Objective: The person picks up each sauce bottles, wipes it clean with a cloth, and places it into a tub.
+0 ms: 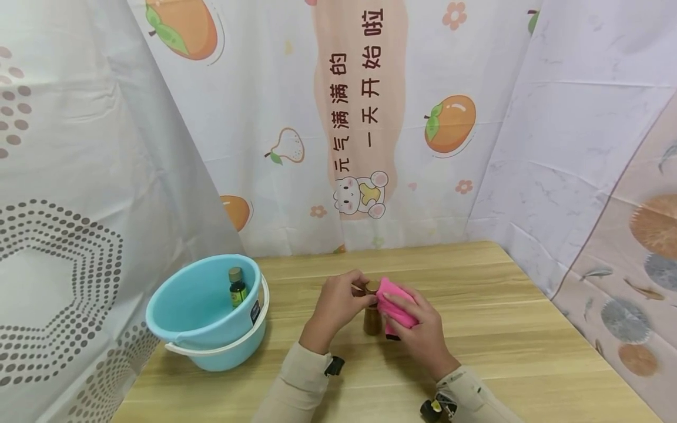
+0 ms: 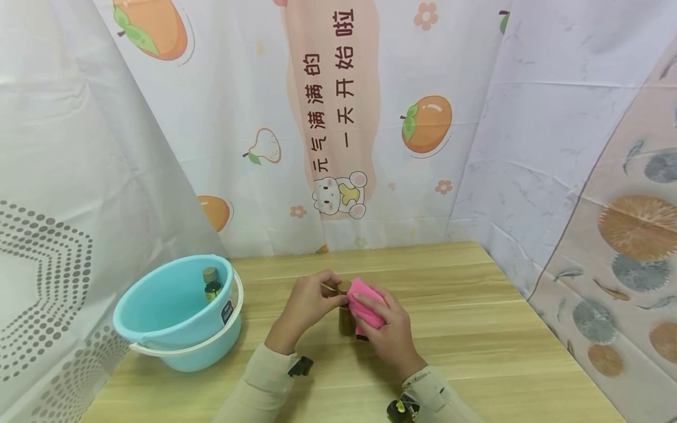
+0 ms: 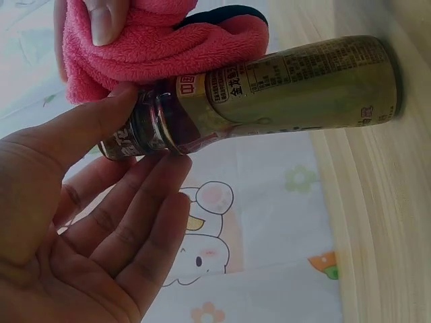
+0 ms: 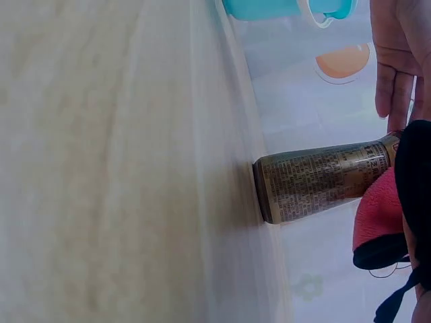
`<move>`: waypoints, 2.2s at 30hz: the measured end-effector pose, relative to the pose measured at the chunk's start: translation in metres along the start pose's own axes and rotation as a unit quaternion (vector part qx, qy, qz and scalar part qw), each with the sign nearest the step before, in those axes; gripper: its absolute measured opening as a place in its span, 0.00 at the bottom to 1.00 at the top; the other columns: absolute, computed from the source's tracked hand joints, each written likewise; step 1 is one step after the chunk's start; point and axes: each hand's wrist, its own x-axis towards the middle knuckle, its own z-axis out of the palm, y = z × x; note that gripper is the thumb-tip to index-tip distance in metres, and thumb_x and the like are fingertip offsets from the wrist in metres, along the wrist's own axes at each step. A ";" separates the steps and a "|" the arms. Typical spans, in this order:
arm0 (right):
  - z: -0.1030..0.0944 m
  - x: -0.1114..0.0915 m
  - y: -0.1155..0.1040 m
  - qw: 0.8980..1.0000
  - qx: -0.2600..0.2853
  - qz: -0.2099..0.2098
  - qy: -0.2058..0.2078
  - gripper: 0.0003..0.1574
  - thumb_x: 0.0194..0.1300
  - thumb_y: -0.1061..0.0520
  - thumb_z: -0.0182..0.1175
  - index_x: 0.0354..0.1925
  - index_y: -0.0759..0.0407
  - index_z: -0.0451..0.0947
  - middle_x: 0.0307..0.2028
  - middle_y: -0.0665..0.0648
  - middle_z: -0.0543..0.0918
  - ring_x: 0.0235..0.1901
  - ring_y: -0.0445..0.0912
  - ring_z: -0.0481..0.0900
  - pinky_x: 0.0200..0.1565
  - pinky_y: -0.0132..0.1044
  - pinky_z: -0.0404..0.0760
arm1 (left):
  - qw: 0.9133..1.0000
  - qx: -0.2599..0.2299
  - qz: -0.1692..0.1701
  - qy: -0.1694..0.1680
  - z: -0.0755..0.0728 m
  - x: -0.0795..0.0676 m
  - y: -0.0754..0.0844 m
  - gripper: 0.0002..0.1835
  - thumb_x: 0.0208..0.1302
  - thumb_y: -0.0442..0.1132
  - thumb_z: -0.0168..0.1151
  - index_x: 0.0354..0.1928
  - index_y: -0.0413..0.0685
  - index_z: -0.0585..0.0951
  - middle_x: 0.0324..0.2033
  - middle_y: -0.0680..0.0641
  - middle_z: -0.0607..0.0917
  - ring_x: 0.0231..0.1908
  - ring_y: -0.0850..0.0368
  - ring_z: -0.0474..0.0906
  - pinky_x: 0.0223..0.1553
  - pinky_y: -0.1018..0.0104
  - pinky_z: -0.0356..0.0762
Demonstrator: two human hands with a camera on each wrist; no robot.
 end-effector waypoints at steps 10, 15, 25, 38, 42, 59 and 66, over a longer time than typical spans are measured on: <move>-0.005 0.006 0.002 0.999 -0.020 0.000 -0.045 0.30 0.54 0.68 0.75 0.53 0.45 0.89 0.63 0.58 0.82 0.56 0.54 0.83 0.48 0.29 0.86 | 1.000 0.007 0.013 -0.006 -0.003 0.003 0.002 0.15 0.57 0.37 0.80 0.44 0.47 0.85 0.40 0.50 0.91 0.38 0.60 0.91 0.36 0.77 0.85; -0.006 0.007 0.003 0.997 -0.040 -0.011 -0.060 0.31 0.52 0.69 0.73 0.52 0.43 0.89 0.63 0.57 0.82 0.58 0.55 0.83 0.52 0.31 0.86 | 0.999 0.008 0.006 -0.034 -0.008 0.003 0.001 0.18 0.56 0.39 0.81 0.48 0.48 0.85 0.43 0.50 0.91 0.40 0.59 0.90 0.39 0.76 0.85; -0.005 0.005 0.003 0.997 -0.040 -0.028 -0.065 0.31 0.53 0.70 0.74 0.53 0.45 0.89 0.61 0.59 0.82 0.60 0.60 0.82 0.52 0.48 0.88 | 1.000 -0.005 -0.005 -0.029 -0.005 0.000 -0.001 0.15 0.61 0.53 0.76 0.43 0.55 0.85 0.41 0.55 0.91 0.39 0.63 0.89 0.39 0.73 0.86; -0.004 0.005 0.004 0.996 -0.036 -0.029 -0.077 0.29 0.54 0.69 0.75 0.52 0.45 0.89 0.62 0.57 0.81 0.62 0.59 0.81 0.53 0.47 0.87 | 1.000 0.027 -0.004 0.004 -0.001 0.001 0.000 0.14 0.61 0.50 0.77 0.42 0.54 0.85 0.38 0.55 0.91 0.35 0.64 0.89 0.36 0.72 0.86; -0.005 0.004 0.005 0.996 -0.032 -0.022 -0.082 0.29 0.54 0.69 0.75 0.52 0.44 0.89 0.62 0.56 0.81 0.63 0.58 0.80 0.53 0.44 0.87 | 0.999 0.044 -0.011 0.000 0.000 0.001 0.000 0.17 0.61 0.52 0.77 0.49 0.54 0.88 0.41 0.53 0.91 0.35 0.64 0.89 0.35 0.73 0.85; -0.005 0.005 0.004 0.996 -0.035 -0.031 -0.080 0.29 0.53 0.70 0.74 0.50 0.46 0.90 0.61 0.57 0.82 0.61 0.60 0.81 0.51 0.45 0.88 | 0.998 0.063 0.003 0.011 0.001 0.001 0.001 0.17 0.61 0.52 0.77 0.48 0.52 0.90 0.41 0.52 0.92 0.34 0.64 0.89 0.35 0.73 0.86; -0.004 0.004 0.004 0.996 -0.040 -0.032 -0.077 0.30 0.52 0.71 0.73 0.50 0.45 0.90 0.60 0.56 0.83 0.60 0.59 0.82 0.50 0.46 0.89 | 0.998 0.061 -0.007 0.004 0.000 0.000 0.001 0.17 0.62 0.52 0.76 0.48 0.53 0.90 0.41 0.53 0.92 0.35 0.63 0.89 0.35 0.72 0.86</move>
